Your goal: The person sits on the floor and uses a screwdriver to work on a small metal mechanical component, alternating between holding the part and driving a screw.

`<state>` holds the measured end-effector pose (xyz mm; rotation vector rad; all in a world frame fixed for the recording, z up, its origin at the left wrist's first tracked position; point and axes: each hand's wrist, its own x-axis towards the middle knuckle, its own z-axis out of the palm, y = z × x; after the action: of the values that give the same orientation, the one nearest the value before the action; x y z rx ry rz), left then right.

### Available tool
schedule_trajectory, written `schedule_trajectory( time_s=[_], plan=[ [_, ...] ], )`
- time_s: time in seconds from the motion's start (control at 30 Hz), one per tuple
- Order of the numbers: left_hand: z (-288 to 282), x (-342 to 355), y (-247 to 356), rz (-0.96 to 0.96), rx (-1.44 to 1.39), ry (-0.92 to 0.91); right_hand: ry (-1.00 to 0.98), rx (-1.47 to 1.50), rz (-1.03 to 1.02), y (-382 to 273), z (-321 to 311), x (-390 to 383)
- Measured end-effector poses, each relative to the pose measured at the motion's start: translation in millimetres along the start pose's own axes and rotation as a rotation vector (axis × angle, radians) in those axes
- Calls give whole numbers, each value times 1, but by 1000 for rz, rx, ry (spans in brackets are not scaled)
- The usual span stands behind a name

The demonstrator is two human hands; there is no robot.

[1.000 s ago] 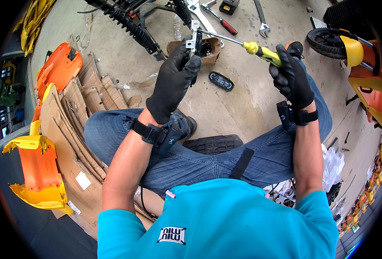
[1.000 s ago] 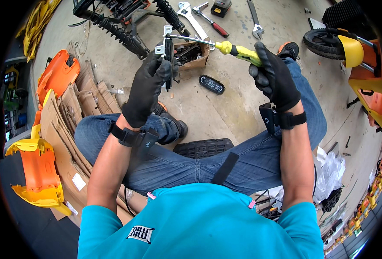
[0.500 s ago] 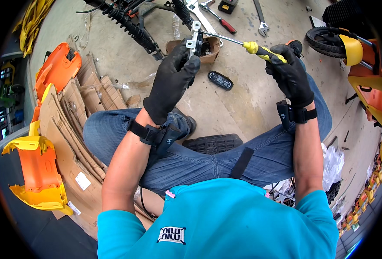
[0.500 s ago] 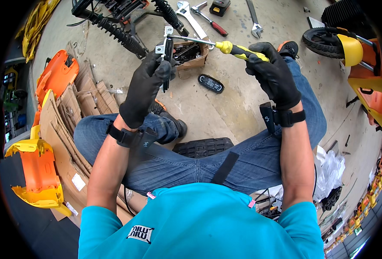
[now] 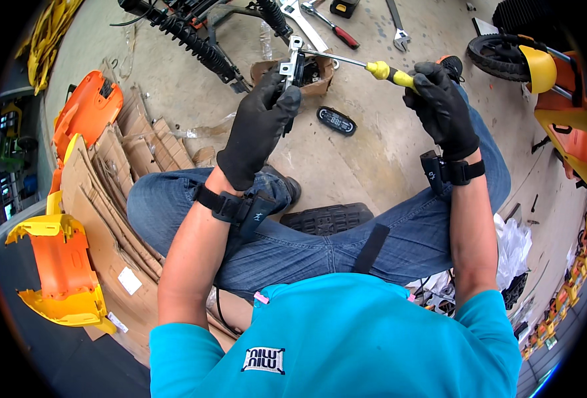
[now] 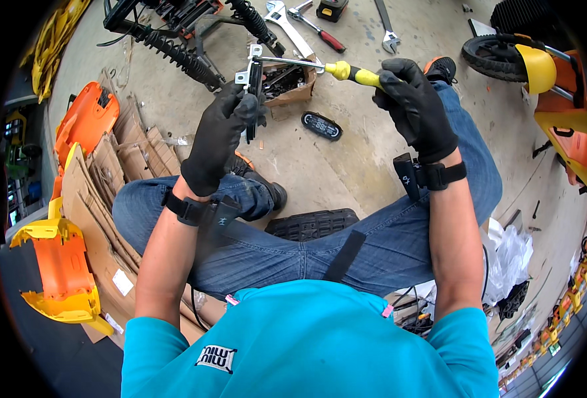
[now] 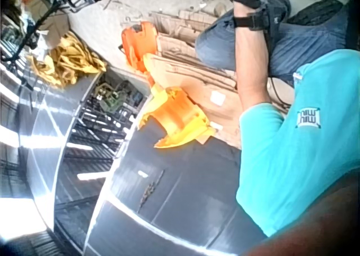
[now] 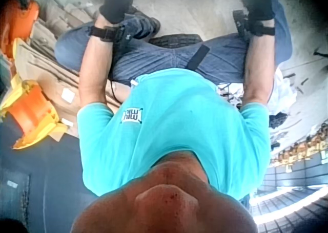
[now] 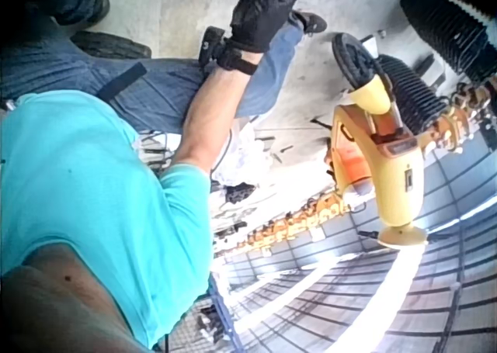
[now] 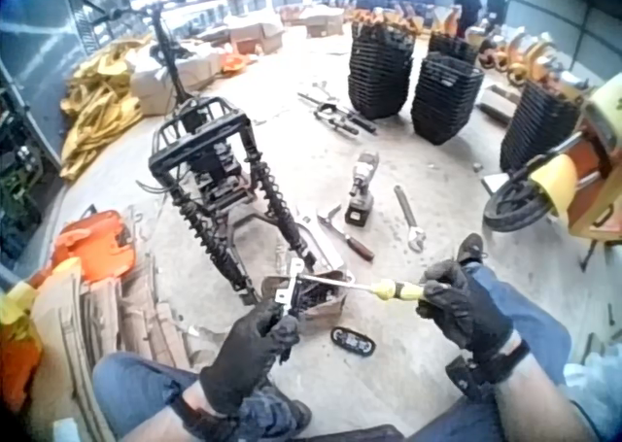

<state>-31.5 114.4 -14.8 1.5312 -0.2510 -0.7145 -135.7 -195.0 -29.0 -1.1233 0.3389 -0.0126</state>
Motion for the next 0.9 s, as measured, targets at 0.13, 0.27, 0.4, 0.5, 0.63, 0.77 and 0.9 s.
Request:
schedule_trajectory(
  time_s=[0.13, 0.27, 0.4, 0.5, 0.63, 0.77, 0.9],
  plan=[
    [-4, 2, -6, 15, 19, -11, 108, -5, -31, -4, 22, -2],
    [-2, 3, -4, -11, -17, -27, 192, -339, 79, -21, 34, -10],
    [-3, 1, -4, -18, 6, -8, -66, -463, 207, -42, 15, -11],
    [-3, 4, -6, 0, 7, -16, -17, -223, 72, -16, 2, -5],
    [-3, 3, -4, -8, 30, -10, 41, 38, -21, 1, 2, 0],
    [-3, 1, -1, -9, 44, -28, 198, -233, -68, 0, 25, 1],
    [-6, 2, -5, -2, 62, -26, 60, -624, 135, -26, 25, -10]
  ],
)
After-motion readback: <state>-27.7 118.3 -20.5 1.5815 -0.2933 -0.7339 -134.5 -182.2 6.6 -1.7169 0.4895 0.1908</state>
